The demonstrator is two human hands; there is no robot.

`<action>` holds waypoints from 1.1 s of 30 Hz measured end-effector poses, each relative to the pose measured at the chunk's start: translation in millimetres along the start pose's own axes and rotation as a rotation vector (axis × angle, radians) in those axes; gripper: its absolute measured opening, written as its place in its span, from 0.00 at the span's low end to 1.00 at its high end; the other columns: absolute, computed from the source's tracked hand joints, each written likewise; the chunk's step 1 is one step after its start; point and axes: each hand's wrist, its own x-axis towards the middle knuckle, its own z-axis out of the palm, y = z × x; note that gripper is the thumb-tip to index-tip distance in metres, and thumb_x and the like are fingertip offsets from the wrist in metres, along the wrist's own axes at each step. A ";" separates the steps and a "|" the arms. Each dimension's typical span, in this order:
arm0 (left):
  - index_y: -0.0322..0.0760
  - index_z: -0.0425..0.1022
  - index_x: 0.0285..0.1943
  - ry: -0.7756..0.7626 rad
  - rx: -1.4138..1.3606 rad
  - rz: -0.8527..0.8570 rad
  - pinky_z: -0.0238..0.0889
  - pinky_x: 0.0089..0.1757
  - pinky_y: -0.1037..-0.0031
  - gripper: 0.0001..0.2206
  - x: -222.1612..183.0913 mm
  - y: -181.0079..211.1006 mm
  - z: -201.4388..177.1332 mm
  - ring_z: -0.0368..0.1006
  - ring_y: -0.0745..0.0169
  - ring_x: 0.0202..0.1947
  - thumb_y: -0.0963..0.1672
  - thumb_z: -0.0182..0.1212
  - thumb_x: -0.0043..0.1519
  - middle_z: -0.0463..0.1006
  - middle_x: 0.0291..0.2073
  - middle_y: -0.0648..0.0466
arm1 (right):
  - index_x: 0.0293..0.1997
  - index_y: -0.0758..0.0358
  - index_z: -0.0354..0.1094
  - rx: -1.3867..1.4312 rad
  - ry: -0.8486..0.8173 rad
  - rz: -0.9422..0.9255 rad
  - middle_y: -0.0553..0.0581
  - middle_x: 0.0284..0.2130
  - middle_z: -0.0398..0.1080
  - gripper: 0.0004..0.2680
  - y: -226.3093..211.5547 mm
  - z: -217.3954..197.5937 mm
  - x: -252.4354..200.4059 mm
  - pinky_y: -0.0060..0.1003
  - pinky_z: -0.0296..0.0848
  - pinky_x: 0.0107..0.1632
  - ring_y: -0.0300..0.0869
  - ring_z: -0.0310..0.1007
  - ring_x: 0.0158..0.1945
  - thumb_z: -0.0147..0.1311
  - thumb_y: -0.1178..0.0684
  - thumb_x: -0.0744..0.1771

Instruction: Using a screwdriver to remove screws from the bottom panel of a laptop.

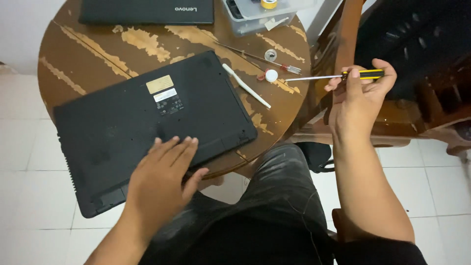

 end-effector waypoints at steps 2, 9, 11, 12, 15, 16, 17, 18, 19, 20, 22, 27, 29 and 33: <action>0.35 0.76 0.63 0.008 -0.210 -0.011 0.63 0.60 0.54 0.21 6.8 12.1 -8.9 0.75 0.47 0.58 0.49 0.61 0.64 0.81 0.54 0.50 | 0.59 0.53 0.52 0.105 -0.010 0.023 0.64 0.42 0.66 0.13 -6.0 5.7 -6.8 0.41 0.78 0.41 0.46 0.69 0.30 0.55 0.59 0.73; 0.39 0.78 0.59 0.021 -0.594 -0.130 0.65 0.53 0.61 0.18 37.1 51.4 -38.6 0.77 0.51 0.53 0.50 0.59 0.65 0.83 0.51 0.51 | 0.60 0.53 0.51 0.211 -0.115 0.172 0.62 0.40 0.67 0.16 -66.4 43.4 -53.1 0.34 0.79 0.38 0.42 0.69 0.29 0.59 0.55 0.70; 0.39 0.80 0.57 0.052 -0.783 -0.206 0.69 0.53 0.65 0.17 46.5 62.2 -47.5 0.78 0.56 0.53 0.48 0.64 0.61 0.84 0.49 0.53 | 0.61 0.53 0.53 0.333 -0.191 0.209 0.62 0.40 0.70 0.16 -76.1 44.3 -63.3 0.36 0.78 0.36 0.43 0.71 0.29 0.59 0.58 0.70; 0.39 0.80 0.57 0.055 -0.774 -0.213 0.69 0.53 0.65 0.17 47.4 65.5 -48.2 0.78 0.56 0.53 0.48 0.64 0.61 0.84 0.49 0.53 | 0.61 0.53 0.53 0.342 -0.197 0.214 0.62 0.40 0.70 0.16 -80.6 44.8 -67.9 0.36 0.78 0.36 0.43 0.71 0.29 0.59 0.58 0.70; 0.39 0.80 0.54 0.063 -0.927 -0.297 0.75 0.53 0.69 0.18 50.5 74.6 -48.4 0.80 0.59 0.51 0.50 0.67 0.58 0.84 0.48 0.52 | 0.60 0.47 0.55 0.287 -0.211 0.245 0.61 0.43 0.68 0.14 -92.3 44.1 -79.3 0.35 0.69 0.38 0.42 0.64 0.33 0.57 0.57 0.71; 0.41 0.82 0.52 0.062 -0.966 -0.323 0.76 0.50 0.71 0.16 50.2 76.8 -47.8 0.81 0.61 0.49 0.49 0.68 0.57 0.85 0.46 0.53 | 0.60 0.47 0.54 0.253 -0.233 0.224 0.61 0.43 0.67 0.14 -94.3 43.9 -82.4 0.33 0.67 0.38 0.42 0.62 0.34 0.56 0.56 0.71; 0.42 0.83 0.49 0.061 -1.005 -0.348 0.77 0.46 0.74 0.14 50.3 78.9 -47.0 0.82 0.64 0.46 0.49 0.69 0.56 0.85 0.45 0.54 | 0.61 0.47 0.52 0.218 -0.255 0.203 0.61 0.43 0.67 0.14 -96.0 43.7 -85.3 0.32 0.65 0.38 0.42 0.61 0.35 0.54 0.56 0.72; 0.42 0.83 0.49 0.059 -1.003 -0.347 0.77 0.46 0.74 0.14 50.1 80.3 -47.1 0.82 0.64 0.46 0.49 0.69 0.56 0.85 0.45 0.54 | 0.61 0.47 0.52 0.219 -0.253 0.203 0.61 0.43 0.67 0.14 -96.6 44.1 -87.0 0.32 0.65 0.38 0.42 0.61 0.35 0.54 0.56 0.72; 0.42 0.84 0.47 0.074 -0.970 -0.338 0.76 0.42 0.76 0.12 50.2 81.6 -47.1 0.82 0.66 0.42 0.48 0.70 0.56 0.86 0.41 0.55 | 0.61 0.48 0.52 0.185 -0.247 0.172 0.61 0.43 0.67 0.14 -97.0 44.5 -88.7 0.33 0.70 0.37 0.42 0.65 0.39 0.55 0.55 0.72; 0.42 0.85 0.45 0.088 -0.937 -0.328 0.74 0.37 0.78 0.10 50.2 83.0 -46.9 0.82 0.68 0.37 0.47 0.71 0.57 0.87 0.38 0.56 | 0.62 0.50 0.51 0.149 -0.241 0.141 0.61 0.43 0.68 0.15 -97.5 44.7 -90.2 0.34 0.75 0.37 0.43 0.69 0.43 0.55 0.54 0.72; 0.40 0.85 0.41 0.150 -0.935 -0.244 0.73 0.37 0.76 0.06 47.9 82.7 -44.6 0.81 0.67 0.35 0.44 0.70 0.59 0.85 0.32 0.56 | 0.62 0.50 0.50 0.136 -0.254 0.126 0.61 0.43 0.67 0.15 -99.3 45.1 -92.8 0.36 0.76 0.38 0.43 0.69 0.41 0.55 0.54 0.71; 0.38 0.83 0.39 0.245 -0.883 -0.088 0.72 0.36 0.73 0.02 44.9 79.6 -44.2 0.78 0.64 0.27 0.42 0.68 0.62 0.82 0.22 0.58 | 0.61 0.50 0.47 0.002 -0.277 0.054 0.59 0.43 0.68 0.15 -106.1 44.5 -98.3 0.35 0.81 0.38 0.43 0.72 0.47 0.53 0.54 0.72; 0.38 0.82 0.41 0.273 -0.764 -0.013 0.72 0.39 0.70 0.02 42.5 76.2 -39.6 0.81 0.59 0.33 0.40 0.69 0.61 0.84 0.33 0.56 | 0.60 0.52 0.44 -0.055 -0.371 -0.072 0.66 0.42 0.67 0.14 -107.0 43.3 -99.1 0.36 0.80 0.39 0.43 0.69 0.43 0.50 0.54 0.72; 0.37 0.82 0.39 0.285 -0.616 0.044 0.72 0.42 0.66 0.01 39.3 73.2 -40.3 0.81 0.58 0.33 0.40 0.68 0.62 0.84 0.31 0.56 | 0.60 0.53 0.41 -0.244 -0.443 -0.190 0.73 0.41 0.66 0.13 -126.2 49.0 -105.8 0.38 0.81 0.38 0.50 0.71 0.40 0.43 0.62 0.74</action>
